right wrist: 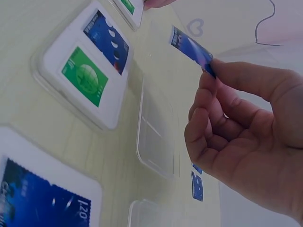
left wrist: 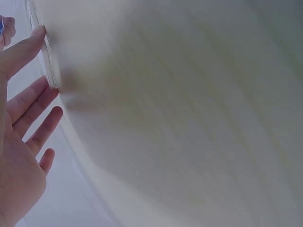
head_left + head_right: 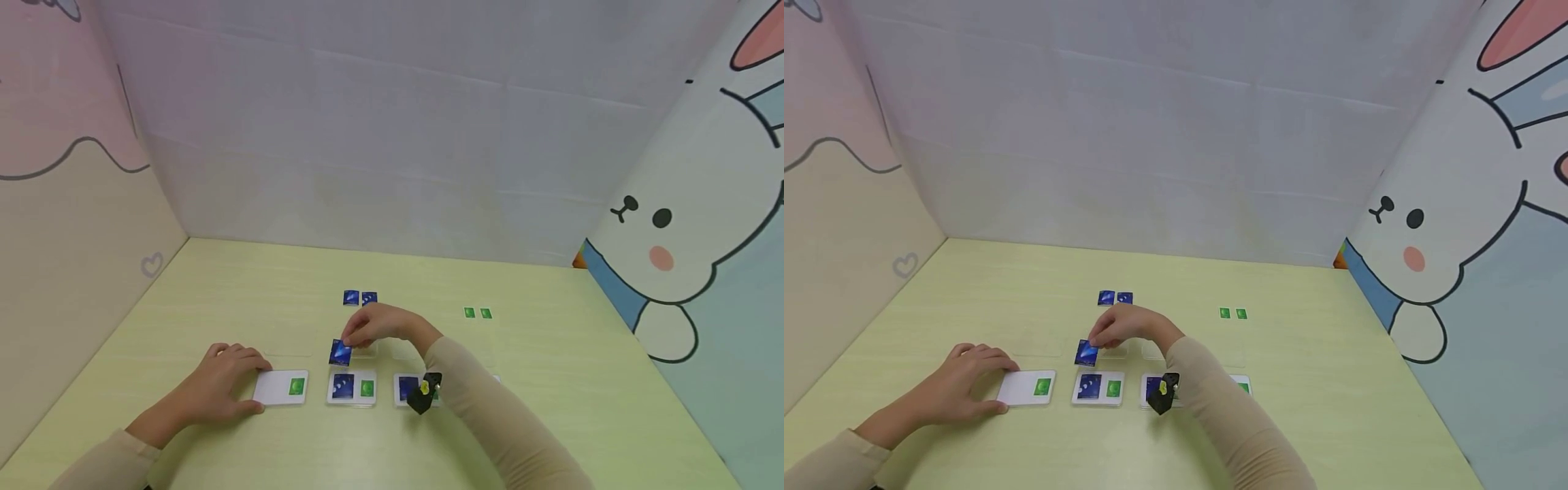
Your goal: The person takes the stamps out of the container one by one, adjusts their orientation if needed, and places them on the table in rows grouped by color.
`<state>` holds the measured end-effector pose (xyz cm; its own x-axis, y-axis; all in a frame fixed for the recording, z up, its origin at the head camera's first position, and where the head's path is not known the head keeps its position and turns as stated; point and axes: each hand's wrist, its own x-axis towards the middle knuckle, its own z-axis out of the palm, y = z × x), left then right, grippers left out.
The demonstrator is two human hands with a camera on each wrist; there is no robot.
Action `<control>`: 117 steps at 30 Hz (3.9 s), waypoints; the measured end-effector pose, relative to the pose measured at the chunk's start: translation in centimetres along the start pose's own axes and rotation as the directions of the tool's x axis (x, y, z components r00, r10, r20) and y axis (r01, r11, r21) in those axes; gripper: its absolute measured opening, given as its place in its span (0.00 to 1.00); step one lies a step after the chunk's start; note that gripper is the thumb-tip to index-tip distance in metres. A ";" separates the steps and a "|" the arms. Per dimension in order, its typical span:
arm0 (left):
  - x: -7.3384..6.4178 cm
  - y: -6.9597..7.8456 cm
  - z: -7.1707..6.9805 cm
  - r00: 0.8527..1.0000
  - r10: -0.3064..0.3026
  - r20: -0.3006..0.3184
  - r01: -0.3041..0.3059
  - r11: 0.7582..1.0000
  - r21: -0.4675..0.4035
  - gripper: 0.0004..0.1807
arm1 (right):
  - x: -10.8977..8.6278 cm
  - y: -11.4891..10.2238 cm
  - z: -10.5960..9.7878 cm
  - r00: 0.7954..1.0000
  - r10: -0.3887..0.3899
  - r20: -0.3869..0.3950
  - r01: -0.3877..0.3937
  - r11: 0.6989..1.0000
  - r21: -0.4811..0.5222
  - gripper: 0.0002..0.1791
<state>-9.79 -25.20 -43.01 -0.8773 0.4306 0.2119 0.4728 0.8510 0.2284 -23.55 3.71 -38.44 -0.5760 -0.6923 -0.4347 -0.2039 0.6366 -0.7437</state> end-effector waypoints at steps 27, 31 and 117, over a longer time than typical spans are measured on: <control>-0.3 0.1 0.0 1.000 -0.013 0.014 0.013 1.000 -0.014 0.26 | -0.6 3.4 -5.9 0.982 0.057 0.182 -0.073 0.994 0.081 0.12; -0.3 0.0 0.0 1.000 -0.018 0.020 0.019 1.000 -0.013 0.26 | -0.5 3.6 -6.6 0.983 0.071 0.170 -0.083 0.994 0.064 0.12; -0.9 0.5 0.4 1.000 -0.015 0.016 0.016 1.000 -0.017 0.26 | 3.1 7.9 -7.9 0.933 0.077 -0.353 -0.162 0.963 -0.216 0.10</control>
<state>-8.80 -24.99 -43.43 -0.8857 0.4221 0.1932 0.4603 0.8524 0.2482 -33.21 9.28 -41.62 -0.8321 -0.4766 -0.2838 -0.2744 0.7983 -0.5361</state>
